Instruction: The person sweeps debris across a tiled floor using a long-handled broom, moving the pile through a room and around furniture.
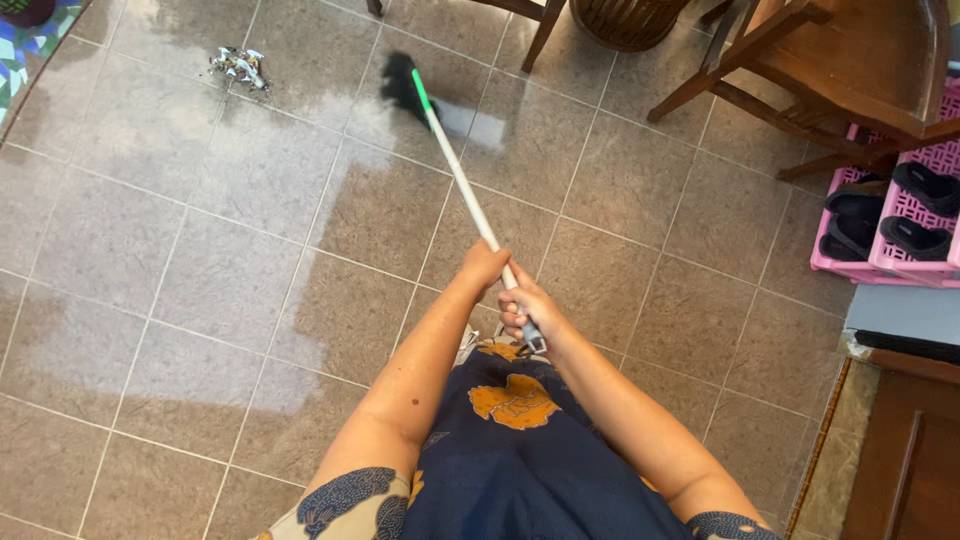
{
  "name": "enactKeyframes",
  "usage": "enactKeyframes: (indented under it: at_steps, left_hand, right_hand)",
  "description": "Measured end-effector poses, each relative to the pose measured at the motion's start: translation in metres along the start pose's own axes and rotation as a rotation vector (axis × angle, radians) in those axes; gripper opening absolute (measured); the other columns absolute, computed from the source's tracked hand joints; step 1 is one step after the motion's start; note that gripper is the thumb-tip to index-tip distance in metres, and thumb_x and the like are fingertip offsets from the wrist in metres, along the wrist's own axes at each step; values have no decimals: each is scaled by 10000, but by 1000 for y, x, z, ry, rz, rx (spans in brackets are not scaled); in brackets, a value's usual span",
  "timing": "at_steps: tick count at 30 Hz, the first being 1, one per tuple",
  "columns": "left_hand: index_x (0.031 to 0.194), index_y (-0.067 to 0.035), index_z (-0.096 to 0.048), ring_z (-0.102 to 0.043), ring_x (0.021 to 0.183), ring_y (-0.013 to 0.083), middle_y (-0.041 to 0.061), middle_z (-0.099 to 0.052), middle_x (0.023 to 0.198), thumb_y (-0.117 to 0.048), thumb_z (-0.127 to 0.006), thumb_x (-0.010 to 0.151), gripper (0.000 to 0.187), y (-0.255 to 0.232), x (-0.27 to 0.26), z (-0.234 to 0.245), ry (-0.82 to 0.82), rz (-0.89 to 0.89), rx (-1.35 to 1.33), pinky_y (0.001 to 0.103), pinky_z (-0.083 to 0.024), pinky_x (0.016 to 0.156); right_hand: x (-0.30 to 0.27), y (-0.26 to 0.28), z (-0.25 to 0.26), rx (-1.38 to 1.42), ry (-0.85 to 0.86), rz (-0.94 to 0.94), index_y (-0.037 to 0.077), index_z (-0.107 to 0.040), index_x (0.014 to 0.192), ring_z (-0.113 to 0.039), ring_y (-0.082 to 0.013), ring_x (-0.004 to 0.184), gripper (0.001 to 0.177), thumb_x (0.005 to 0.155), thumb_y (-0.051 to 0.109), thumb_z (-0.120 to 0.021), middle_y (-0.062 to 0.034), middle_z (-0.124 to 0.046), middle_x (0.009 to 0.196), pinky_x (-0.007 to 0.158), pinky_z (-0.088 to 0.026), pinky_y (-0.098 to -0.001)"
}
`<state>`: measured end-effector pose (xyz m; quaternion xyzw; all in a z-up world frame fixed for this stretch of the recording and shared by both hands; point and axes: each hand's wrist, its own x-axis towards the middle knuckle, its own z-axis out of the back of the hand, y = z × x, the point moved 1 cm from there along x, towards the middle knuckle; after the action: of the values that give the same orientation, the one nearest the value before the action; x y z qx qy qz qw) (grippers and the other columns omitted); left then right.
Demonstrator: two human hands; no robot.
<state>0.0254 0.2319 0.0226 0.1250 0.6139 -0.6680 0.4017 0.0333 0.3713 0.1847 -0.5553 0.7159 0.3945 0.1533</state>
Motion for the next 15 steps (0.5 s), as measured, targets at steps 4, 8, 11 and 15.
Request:
enactKeyframes:
  at_steps: [4,8,11,15]
  left_hand:
    - [1126,27,-555,-702,809,281,157,-684,904,-150,-715,823,386,-52,-55,-6,124,-76,-237,404,-595,674]
    - [1177,-71,-412,-689,684,261,123,-665,815,-80,-631,790,445,-71,-87,-26,414,92,-591,394,-603,586]
    - [1171,-48,-513,-631,697,229,120,-642,822,-114,-660,819,387,-44,-79,-46,459,26,-512,386,-547,595]
    - [1084,26,-664,-655,750,263,171,-701,865,-182,-664,847,315,35,-50,-62,327,-57,-177,416,-549,654]
  right_hand:
    - [-48,11,-24,-1,-27,69,284,-101,1664,-437,-43,451,854,953,64,-520,13,-455,702,355,-382,-232]
    - [-87,4,-49,-72,-145,137,315,-75,1641,-443,-65,435,891,905,55,-505,2,-481,722,369,-414,-256]
    - [-97,-1,-60,-62,-180,145,364,-119,1616,-468,-66,469,878,899,63,-527,11,-479,728,394,-440,-257]
    - [-82,-35,-60,114,-181,19,342,-307,1470,-518,-78,559,658,921,77,-554,6,-490,754,479,-478,-256]
